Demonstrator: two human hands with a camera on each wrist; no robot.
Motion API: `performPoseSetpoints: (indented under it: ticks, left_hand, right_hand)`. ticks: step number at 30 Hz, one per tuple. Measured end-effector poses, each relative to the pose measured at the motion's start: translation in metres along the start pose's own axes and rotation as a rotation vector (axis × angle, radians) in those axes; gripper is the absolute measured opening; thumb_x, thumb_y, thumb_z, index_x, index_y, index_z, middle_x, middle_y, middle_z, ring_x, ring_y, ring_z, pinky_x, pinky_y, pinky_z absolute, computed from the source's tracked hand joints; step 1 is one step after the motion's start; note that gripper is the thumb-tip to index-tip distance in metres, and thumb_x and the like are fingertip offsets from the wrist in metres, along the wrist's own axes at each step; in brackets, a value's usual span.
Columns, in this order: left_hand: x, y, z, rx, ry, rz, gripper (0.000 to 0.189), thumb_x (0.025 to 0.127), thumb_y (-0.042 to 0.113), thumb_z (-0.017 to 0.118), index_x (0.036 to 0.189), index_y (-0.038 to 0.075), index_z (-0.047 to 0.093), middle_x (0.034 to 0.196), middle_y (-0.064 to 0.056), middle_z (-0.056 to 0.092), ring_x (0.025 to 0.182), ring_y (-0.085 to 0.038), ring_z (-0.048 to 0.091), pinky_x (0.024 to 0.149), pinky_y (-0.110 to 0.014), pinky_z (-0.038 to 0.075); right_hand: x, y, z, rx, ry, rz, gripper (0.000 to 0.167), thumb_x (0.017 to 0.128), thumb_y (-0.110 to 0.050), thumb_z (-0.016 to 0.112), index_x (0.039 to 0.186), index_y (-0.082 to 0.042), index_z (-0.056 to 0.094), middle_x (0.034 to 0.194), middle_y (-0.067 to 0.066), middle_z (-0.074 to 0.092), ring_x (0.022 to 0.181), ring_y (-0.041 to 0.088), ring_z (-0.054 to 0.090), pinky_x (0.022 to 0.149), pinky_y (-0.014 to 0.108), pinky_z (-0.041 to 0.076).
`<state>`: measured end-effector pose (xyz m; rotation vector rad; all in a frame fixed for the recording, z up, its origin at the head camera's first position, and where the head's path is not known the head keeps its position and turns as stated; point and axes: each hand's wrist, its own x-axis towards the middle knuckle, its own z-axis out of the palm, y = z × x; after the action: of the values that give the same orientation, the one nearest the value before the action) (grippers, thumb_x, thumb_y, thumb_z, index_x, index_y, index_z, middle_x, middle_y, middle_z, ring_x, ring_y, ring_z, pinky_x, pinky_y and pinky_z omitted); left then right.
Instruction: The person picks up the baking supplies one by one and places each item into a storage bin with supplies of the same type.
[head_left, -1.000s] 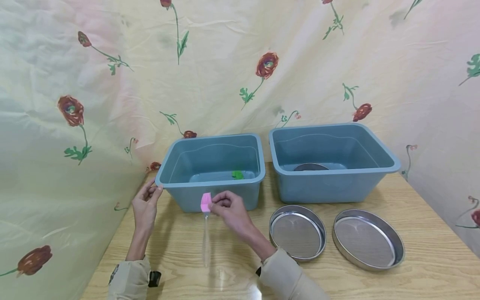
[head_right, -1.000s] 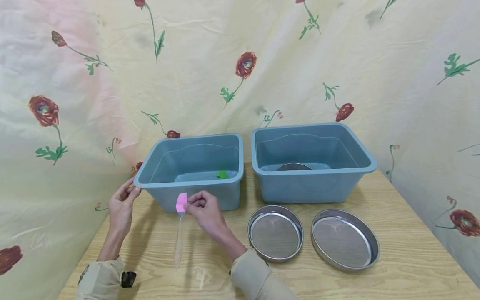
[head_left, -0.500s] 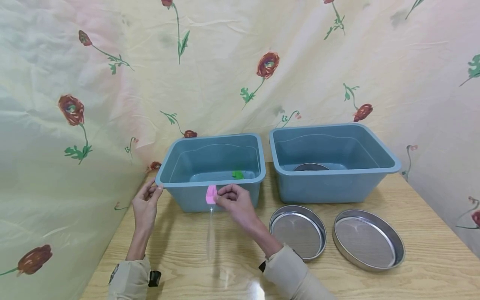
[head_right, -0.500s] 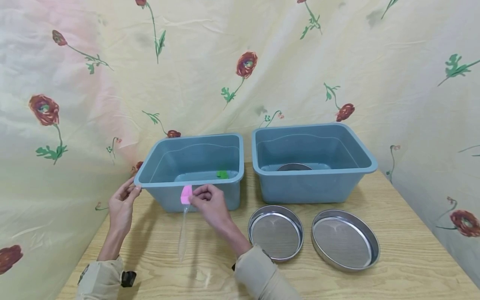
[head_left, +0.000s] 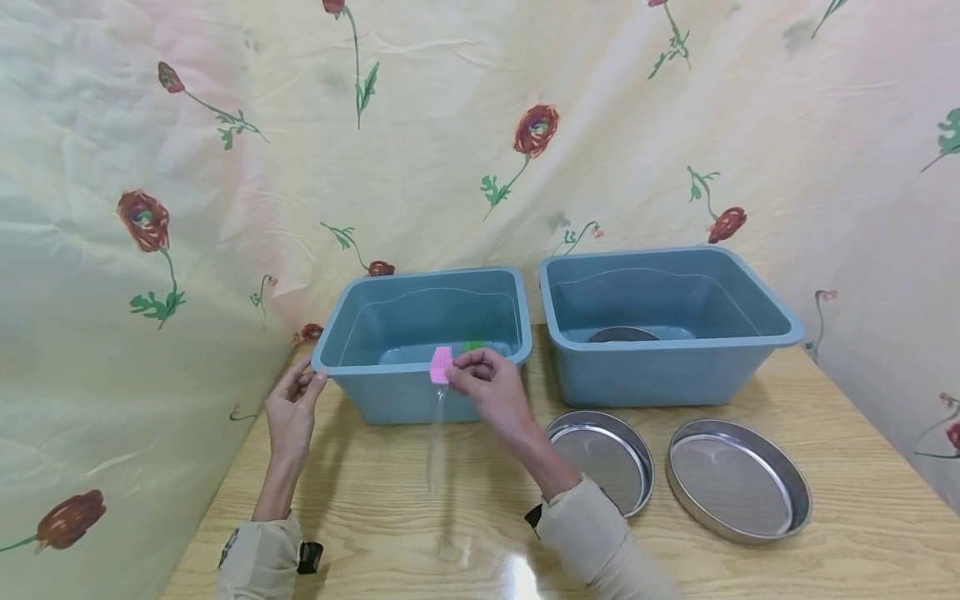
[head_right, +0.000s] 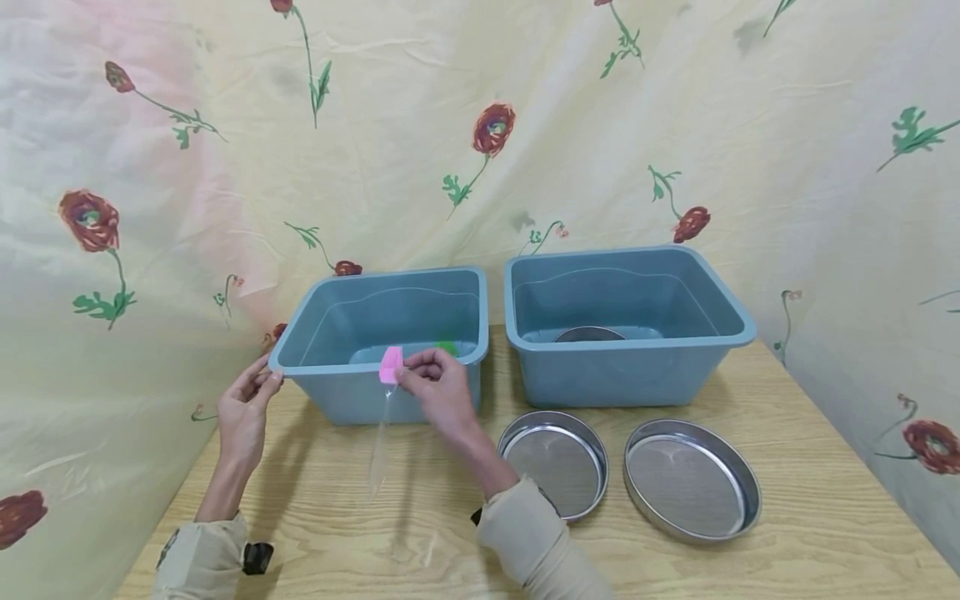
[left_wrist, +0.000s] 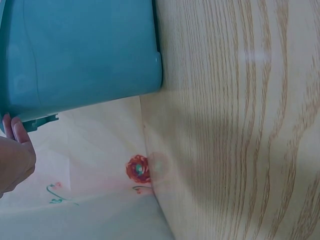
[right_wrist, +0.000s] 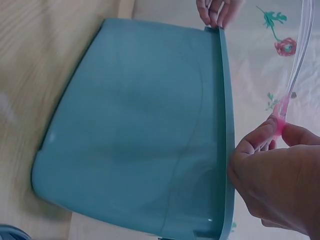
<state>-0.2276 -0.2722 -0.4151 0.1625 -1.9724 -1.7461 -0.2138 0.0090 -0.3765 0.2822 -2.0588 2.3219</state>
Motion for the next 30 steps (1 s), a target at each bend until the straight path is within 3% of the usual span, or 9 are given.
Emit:
performPoseSetpoints:
  ticks: [8, 15, 21, 30]
  left_hand:
    - [0.001, -0.001, 0.0, -0.009, -0.007, -0.008, 0.043, 0.102, 0.01, 0.068, 0.14, -0.006, 0.059, 0.097, 0.003, 0.061, 0.089, -0.007, 0.056, 0.081, -0.012, 0.048]
    - [0.0, 0.0, -0.001, -0.016, -0.007, -0.01, 0.043, 0.102, 0.01, 0.067, 0.141, -0.007, 0.058, 0.098, 0.004, 0.061, 0.09, -0.008, 0.055, 0.081, -0.012, 0.047]
    - [0.0, 0.0, -0.001, 0.022, -0.005, 0.004, 0.042, 0.103, 0.012, 0.066, 0.14, -0.007, 0.06, 0.099, 0.004, 0.061, 0.09, -0.009, 0.054, 0.077, -0.014, 0.045]
    - [0.002, -0.002, 0.0, 0.002, 0.005, 0.009, 0.042, 0.101, 0.009, 0.068, 0.139, -0.007, 0.06, 0.094, 0.007, 0.062, 0.089, -0.007, 0.057, 0.08, -0.013, 0.048]
  right_hand:
    - [0.005, -0.004, -0.006, -0.011, 0.018, -0.006, 0.015, 0.098, -0.003, 0.069, 0.11, 0.005, 0.064, 0.096, 0.013, 0.068, 0.092, 0.023, 0.069, 0.087, 0.035, 0.056]
    - [0.004, -0.008, -0.007, 0.003, 0.017, -0.004, 0.015, 0.098, -0.003, 0.068, 0.11, 0.005, 0.064, 0.096, 0.013, 0.068, 0.093, 0.027, 0.068, 0.088, 0.037, 0.056]
    - [0.006, -0.015, -0.007, 0.015, 0.027, -0.003, 0.015, 0.098, -0.001, 0.069, 0.111, 0.005, 0.063, 0.097, 0.013, 0.068, 0.09, 0.023, 0.067, 0.085, 0.031, 0.056]
    - [0.011, -0.021, -0.011, 0.002, 0.037, -0.008, 0.015, 0.099, -0.003, 0.068, 0.112, 0.004, 0.064, 0.102, 0.015, 0.07, 0.092, 0.026, 0.066, 0.085, 0.027, 0.055]
